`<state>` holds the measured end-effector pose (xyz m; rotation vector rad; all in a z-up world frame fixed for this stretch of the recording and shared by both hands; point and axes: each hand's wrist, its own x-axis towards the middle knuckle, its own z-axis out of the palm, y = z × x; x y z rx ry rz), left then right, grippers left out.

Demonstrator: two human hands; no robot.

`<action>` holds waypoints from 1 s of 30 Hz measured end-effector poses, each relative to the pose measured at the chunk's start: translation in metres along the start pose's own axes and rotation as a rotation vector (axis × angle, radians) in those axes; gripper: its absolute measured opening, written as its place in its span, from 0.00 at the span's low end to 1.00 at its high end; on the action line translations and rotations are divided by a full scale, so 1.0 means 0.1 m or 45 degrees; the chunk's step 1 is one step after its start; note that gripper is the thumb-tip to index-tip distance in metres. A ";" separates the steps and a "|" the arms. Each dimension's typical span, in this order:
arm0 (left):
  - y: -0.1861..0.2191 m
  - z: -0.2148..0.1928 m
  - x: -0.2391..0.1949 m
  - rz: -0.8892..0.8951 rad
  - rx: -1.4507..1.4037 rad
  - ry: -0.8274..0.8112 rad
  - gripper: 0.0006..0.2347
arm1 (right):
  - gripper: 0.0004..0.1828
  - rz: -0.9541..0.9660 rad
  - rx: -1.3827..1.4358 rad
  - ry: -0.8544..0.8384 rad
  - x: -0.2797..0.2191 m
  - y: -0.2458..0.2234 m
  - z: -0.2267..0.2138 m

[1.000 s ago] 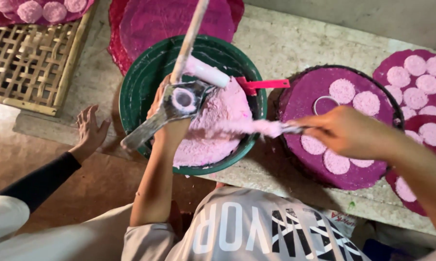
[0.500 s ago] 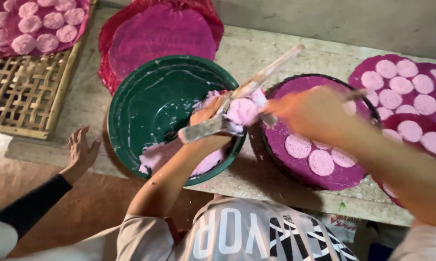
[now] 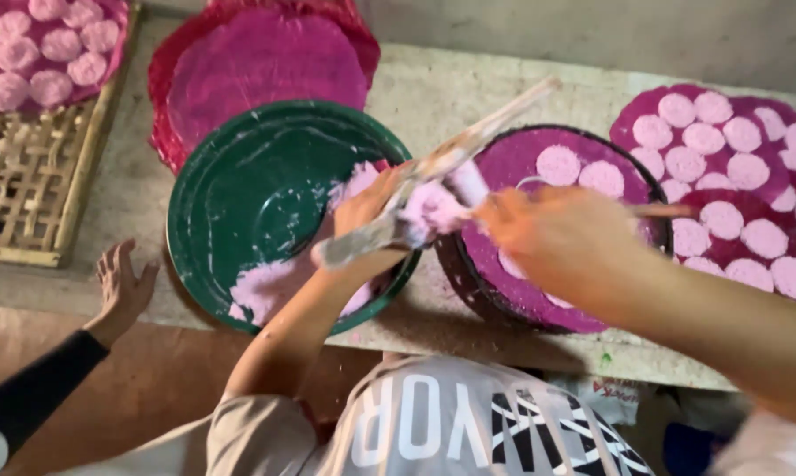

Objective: The person scoops pink dough from a green basin using a wooden scoop and a metal ring mold, then presses the dough into a purple tray to form round portions. The person repeats this process to fill the tray with multiple dough rounds.

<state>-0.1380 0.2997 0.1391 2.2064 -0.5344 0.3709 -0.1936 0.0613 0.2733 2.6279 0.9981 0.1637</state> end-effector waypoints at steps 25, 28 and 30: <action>0.23 0.08 0.11 -0.022 -0.201 -0.158 0.22 | 0.27 -0.171 -0.091 -0.045 -0.11 0.02 -0.29; 0.19 -0.09 0.17 -0.048 -0.184 0.047 0.23 | 0.32 0.129 -0.067 -0.244 -0.63 0.25 -0.59; 0.19 -0.11 0.24 -0.033 -0.186 0.117 0.24 | 0.35 0.216 -0.222 -0.408 -0.72 0.34 -0.63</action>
